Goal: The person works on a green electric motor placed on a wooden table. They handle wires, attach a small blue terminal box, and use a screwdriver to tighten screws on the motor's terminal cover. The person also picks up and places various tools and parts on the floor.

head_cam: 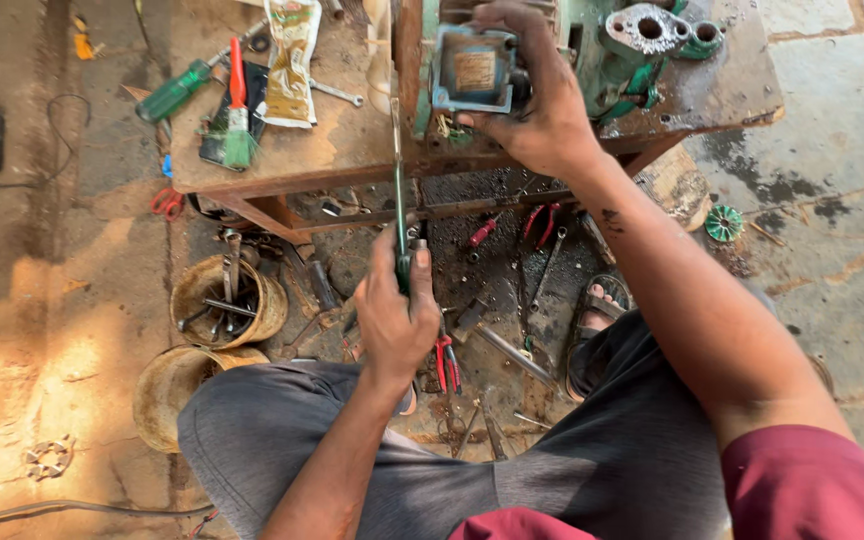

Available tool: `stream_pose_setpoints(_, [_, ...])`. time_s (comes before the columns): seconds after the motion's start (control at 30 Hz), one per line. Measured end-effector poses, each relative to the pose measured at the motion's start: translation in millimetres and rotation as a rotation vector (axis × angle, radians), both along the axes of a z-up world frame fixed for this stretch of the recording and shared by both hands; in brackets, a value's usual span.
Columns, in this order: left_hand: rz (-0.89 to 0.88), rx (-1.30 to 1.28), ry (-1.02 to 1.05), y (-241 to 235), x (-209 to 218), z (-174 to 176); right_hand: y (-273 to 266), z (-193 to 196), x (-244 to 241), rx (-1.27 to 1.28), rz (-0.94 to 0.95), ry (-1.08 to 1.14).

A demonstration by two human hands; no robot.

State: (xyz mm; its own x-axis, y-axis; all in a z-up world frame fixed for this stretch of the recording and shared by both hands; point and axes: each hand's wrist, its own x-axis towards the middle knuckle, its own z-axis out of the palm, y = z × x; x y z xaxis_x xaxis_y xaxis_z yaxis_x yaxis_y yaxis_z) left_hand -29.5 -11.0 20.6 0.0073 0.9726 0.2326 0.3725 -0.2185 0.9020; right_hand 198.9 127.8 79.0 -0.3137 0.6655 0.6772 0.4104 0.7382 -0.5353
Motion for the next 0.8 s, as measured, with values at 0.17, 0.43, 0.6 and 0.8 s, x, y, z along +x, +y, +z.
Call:
stream_pose_setpoints(0.17, [0.020, 0.322, 0.111, 20.3, 8.2, 4.4, 3.1, 8.2, 4.0, 0.002, -0.042, -0.055])
stream_pose_setpoints(0.43, [-0.011, 0.484, -0.030, 17.0, 19.7, 9.7, -6.5, -4.8, 9.0, 0.061, -0.145, -0.123])
stream_pose_setpoints(0.6, [0.034, 0.275, 0.198, 28.3, 29.2, 5.1, -1.1, -3.4, 5.4, 0.144, -0.161, -0.160])
stream_pose_setpoints(0.8, [-0.013, 0.435, 0.092, 28.9, 24.3, 14.8, -2.7, -10.9, 8.7, 0.047, -0.165, -0.155])
